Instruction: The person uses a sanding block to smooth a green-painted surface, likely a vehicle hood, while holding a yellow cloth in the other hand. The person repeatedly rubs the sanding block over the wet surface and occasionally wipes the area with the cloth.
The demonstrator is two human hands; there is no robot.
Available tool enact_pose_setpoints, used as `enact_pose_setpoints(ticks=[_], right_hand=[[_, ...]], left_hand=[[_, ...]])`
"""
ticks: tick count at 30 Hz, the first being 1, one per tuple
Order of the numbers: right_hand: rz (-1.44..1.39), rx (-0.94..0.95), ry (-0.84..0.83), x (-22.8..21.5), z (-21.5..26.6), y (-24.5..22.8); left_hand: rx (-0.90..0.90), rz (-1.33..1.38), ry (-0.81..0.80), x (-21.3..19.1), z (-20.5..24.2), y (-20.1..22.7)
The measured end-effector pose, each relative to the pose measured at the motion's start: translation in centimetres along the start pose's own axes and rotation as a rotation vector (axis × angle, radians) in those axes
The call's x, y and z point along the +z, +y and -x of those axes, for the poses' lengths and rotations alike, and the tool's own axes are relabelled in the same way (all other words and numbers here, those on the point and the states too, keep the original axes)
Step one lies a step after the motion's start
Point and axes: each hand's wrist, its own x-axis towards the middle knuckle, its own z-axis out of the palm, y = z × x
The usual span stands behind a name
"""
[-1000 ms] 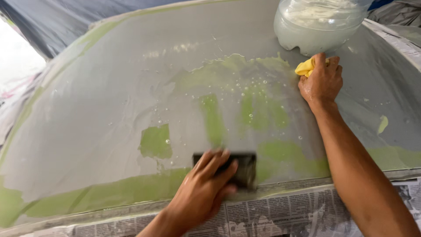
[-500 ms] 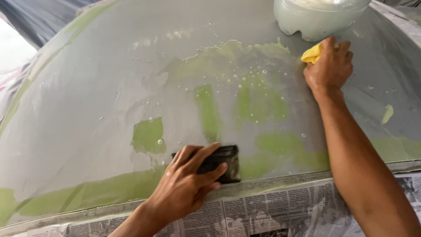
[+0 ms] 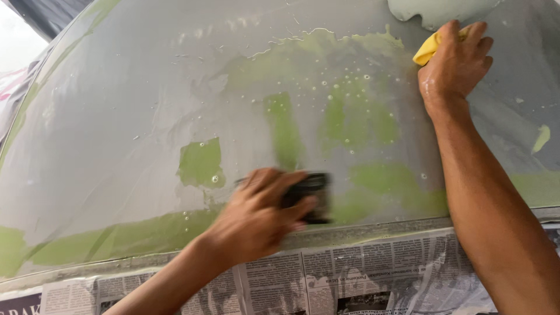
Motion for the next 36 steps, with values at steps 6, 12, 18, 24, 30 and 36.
enact_pose_setpoints(ticks=[6,12,18,24,30,36], right_hand=[[-0.044,-0.116,0.16,-2.7,1.4,2.3],[0.028,-0.006,-0.019,0.7,0.0,1.1],[-0.023,-0.072,0.139,-1.9,1.4,2.3],[0.014,-0.006,-0.01,1.4,0.8,1.8],[0.011,-0.095,0.137,-2.0,2.5,3.7],[0.087,-0.016,0.066,0.7,0.4,2.1]], left_hand=[[0.053,0.136,0.09,-1.0,2.0,0.0],[-0.02,0.118,0.058,-1.9,3.7,-0.5],[0.037,0.143,0.041,-1.8,3.0,0.1],[0.008,0.176,0.052,-1.3,3.3,0.0],[0.066,0.148,0.054,-0.8,3.0,0.4],[-0.012,0.126,0.066,-2.6,4.4,-1.5]])
